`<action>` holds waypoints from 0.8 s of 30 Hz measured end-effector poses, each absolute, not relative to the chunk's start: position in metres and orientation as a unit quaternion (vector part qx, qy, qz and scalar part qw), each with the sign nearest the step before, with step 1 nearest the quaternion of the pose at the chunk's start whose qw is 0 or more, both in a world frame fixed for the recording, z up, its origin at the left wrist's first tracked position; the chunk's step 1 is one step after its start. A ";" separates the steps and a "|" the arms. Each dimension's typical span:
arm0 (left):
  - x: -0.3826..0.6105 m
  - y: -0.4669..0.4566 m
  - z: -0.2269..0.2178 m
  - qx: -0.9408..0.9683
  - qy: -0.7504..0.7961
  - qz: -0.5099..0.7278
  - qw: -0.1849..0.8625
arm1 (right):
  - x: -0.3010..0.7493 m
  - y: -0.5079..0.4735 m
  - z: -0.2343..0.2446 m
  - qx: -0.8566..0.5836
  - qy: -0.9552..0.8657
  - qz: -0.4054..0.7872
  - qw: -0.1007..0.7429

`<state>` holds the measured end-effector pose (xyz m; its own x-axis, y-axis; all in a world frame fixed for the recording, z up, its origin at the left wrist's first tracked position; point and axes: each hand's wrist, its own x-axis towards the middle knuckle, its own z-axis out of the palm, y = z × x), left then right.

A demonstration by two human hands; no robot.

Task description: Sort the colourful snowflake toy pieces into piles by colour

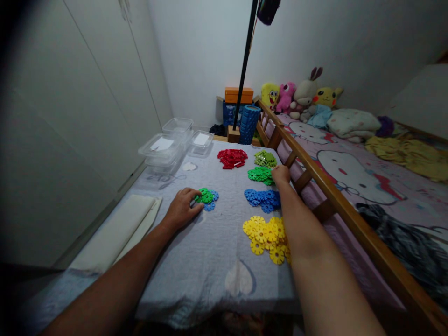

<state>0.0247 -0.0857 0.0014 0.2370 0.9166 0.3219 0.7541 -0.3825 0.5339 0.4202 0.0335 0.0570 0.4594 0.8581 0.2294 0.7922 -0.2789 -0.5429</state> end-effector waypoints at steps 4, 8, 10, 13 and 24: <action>0.025 -0.086 0.002 0.776 0.539 0.302 0.128 | 0.399 0.031 0.074 -0.812 -0.503 0.027 0.295; 0.025 -0.087 0.002 0.769 0.553 0.294 0.124 | 0.358 0.027 0.090 -0.743 -0.587 0.057 0.315; 0.024 -0.087 0.002 0.763 0.566 0.287 0.120 | 0.332 0.022 0.094 -0.685 -0.653 0.117 0.300; 0.024 -0.088 0.002 0.757 0.583 0.274 0.113 | 0.291 0.010 0.094 -0.574 -0.758 0.237 0.201; 0.025 -0.091 0.007 0.751 0.609 0.236 0.094 | 0.206 -0.013 0.059 -0.488 -0.855 0.163 0.071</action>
<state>0.0250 -0.0909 0.0071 0.1458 0.9596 0.2406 0.8711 -0.2398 0.4286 0.2058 -0.0130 0.0592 -0.5138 0.8571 -0.0368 0.8107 0.4711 -0.3474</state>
